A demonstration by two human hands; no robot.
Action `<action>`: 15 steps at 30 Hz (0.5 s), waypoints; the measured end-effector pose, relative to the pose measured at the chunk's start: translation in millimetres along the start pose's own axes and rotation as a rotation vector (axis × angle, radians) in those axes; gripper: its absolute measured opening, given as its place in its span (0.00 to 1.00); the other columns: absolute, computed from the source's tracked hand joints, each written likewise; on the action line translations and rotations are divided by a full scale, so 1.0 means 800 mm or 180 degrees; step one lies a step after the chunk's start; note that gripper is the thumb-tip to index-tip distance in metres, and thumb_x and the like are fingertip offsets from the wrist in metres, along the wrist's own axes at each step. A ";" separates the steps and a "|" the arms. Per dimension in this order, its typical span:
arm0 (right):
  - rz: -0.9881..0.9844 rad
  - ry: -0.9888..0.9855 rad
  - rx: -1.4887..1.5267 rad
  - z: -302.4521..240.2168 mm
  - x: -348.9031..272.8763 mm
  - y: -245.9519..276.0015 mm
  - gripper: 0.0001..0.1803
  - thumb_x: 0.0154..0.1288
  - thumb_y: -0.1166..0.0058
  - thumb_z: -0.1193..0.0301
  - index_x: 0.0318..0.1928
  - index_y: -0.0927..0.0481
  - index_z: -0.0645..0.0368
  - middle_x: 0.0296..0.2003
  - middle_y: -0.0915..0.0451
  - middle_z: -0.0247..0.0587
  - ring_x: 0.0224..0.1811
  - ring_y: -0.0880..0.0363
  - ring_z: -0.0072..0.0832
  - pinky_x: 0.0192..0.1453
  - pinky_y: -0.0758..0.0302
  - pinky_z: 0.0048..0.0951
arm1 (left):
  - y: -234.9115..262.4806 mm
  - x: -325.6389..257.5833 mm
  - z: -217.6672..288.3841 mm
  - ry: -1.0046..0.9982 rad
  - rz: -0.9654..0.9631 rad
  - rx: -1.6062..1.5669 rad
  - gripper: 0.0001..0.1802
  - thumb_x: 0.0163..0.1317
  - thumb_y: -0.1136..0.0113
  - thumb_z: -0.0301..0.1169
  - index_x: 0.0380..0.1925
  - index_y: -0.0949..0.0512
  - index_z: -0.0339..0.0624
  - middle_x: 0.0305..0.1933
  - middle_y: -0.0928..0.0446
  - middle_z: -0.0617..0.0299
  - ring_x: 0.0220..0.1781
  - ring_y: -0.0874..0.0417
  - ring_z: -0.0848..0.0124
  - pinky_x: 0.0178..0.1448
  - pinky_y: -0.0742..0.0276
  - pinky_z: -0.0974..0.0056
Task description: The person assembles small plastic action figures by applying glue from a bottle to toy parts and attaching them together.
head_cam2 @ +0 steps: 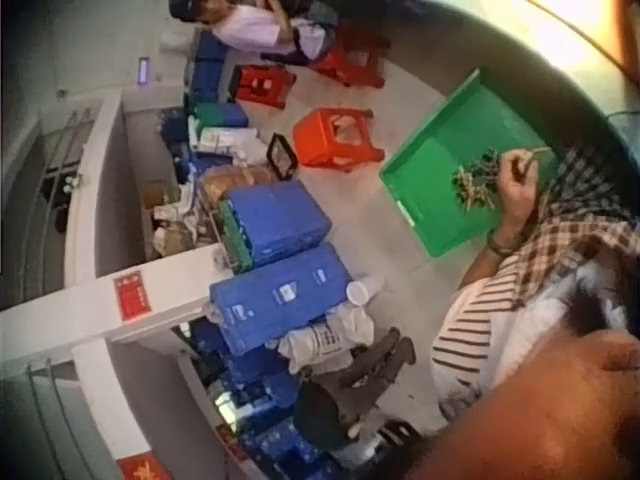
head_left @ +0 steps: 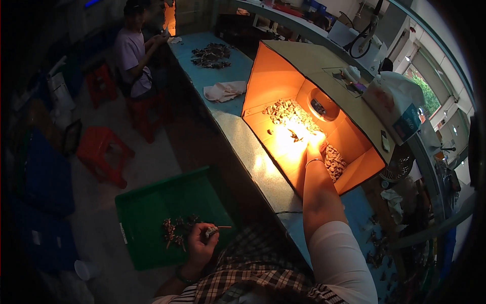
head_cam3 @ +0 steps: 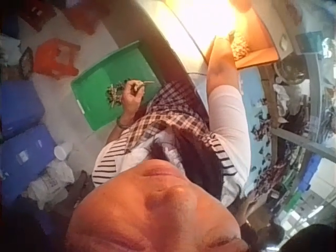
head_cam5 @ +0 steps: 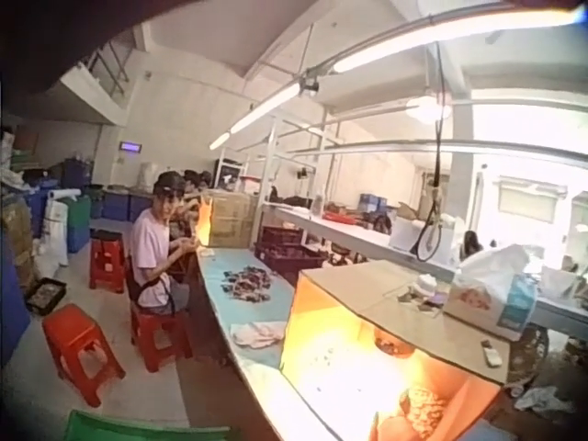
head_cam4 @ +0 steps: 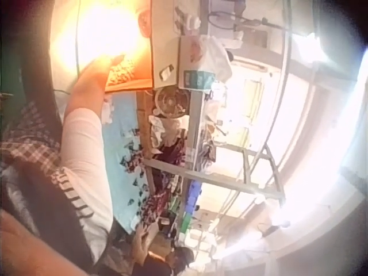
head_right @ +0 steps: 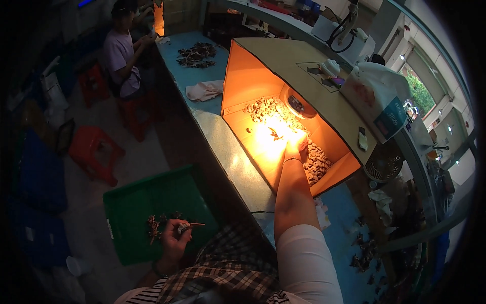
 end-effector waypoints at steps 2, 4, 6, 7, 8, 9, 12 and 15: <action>-0.0042 -0.0018 -0.0584 -0.043 -0.011 0.055 0.11 0.57 0.46 0.64 0.30 0.19 0.58 0.23 0.21 0.33 0.23 0.23 0.25 0.28 0.28 0.26 | -0.005 -0.003 -0.005 0.0108 -0.0031 -0.0030 0.12 0.59 0.43 0.19 0.40 0.31 0.41 0.38 0.27 0.64 0.33 0.27 0.80 0.37 0.27 0.73; 0.0160 0.0064 -0.0542 -0.043 -0.010 0.072 0.10 0.57 0.46 0.64 0.30 0.19 0.58 0.23 0.21 0.33 0.23 0.23 0.25 0.27 0.28 0.26 | -0.010 -0.004 -0.007 0.0082 -0.0083 -0.0116 0.12 0.59 0.42 0.19 0.40 0.31 0.41 0.38 0.27 0.64 0.34 0.27 0.80 0.37 0.27 0.73; 0.0389 0.0158 -0.0513 -0.039 -0.007 0.073 0.10 0.57 0.46 0.64 0.30 0.19 0.58 0.23 0.21 0.34 0.24 0.22 0.26 0.27 0.28 0.27 | -0.015 -0.001 -0.006 0.0126 -0.0127 -0.0185 0.12 0.58 0.42 0.19 0.40 0.31 0.41 0.38 0.27 0.64 0.34 0.27 0.81 0.38 0.27 0.73; 0.0484 0.0172 -0.0504 -0.036 -0.006 0.072 0.10 0.57 0.46 0.64 0.30 0.19 0.58 0.23 0.21 0.34 0.24 0.22 0.26 0.27 0.28 0.27 | -0.019 0.000 -0.002 0.0113 -0.0157 -0.0156 0.12 0.58 0.42 0.19 0.40 0.31 0.41 0.38 0.27 0.64 0.34 0.27 0.81 0.38 0.27 0.73; 0.0570 0.0176 -0.0516 -0.030 -0.005 0.068 0.10 0.57 0.46 0.64 0.30 0.19 0.58 0.23 0.20 0.35 0.24 0.21 0.26 0.26 0.28 0.27 | -0.022 0.001 0.000 0.0116 -0.0192 -0.0122 0.12 0.58 0.42 0.19 0.40 0.31 0.41 0.39 0.26 0.64 0.34 0.27 0.81 0.39 0.27 0.73; 0.0660 0.0164 -0.0536 -0.025 -0.001 0.063 0.10 0.57 0.47 0.64 0.30 0.19 0.58 0.23 0.20 0.35 0.24 0.21 0.27 0.26 0.28 0.28 | -0.026 0.002 0.002 0.0128 -0.0239 -0.0082 0.12 0.58 0.42 0.19 0.40 0.31 0.41 0.39 0.26 0.65 0.34 0.27 0.81 0.39 0.27 0.73; 0.1293 -0.2025 0.1424 0.040 0.028 0.046 0.11 0.54 0.46 0.68 0.28 0.20 0.64 0.29 0.18 0.51 0.30 0.18 0.43 0.33 0.24 0.38 | -0.054 0.017 0.013 0.0113 -0.0670 -0.0016 0.12 0.58 0.42 0.19 0.41 0.31 0.41 0.39 0.26 0.65 0.34 0.27 0.81 0.40 0.27 0.74; 0.0310 -0.0642 0.2221 -0.108 -0.080 0.066 0.09 0.57 0.43 0.76 0.39 0.20 0.64 0.28 0.18 0.43 0.30 0.18 0.29 0.31 0.21 0.28 | -0.064 0.023 -0.003 0.0001 -0.0697 0.0005 0.13 0.58 0.41 0.20 0.41 0.30 0.41 0.38 0.26 0.64 0.36 0.26 0.80 0.41 0.27 0.74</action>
Point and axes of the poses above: each hand's wrist, its own x-axis towards the middle knuckle, its own y-axis out of the back of the hand, z = x × y, the point moved 3 cm from there along x, towards the middle knuckle
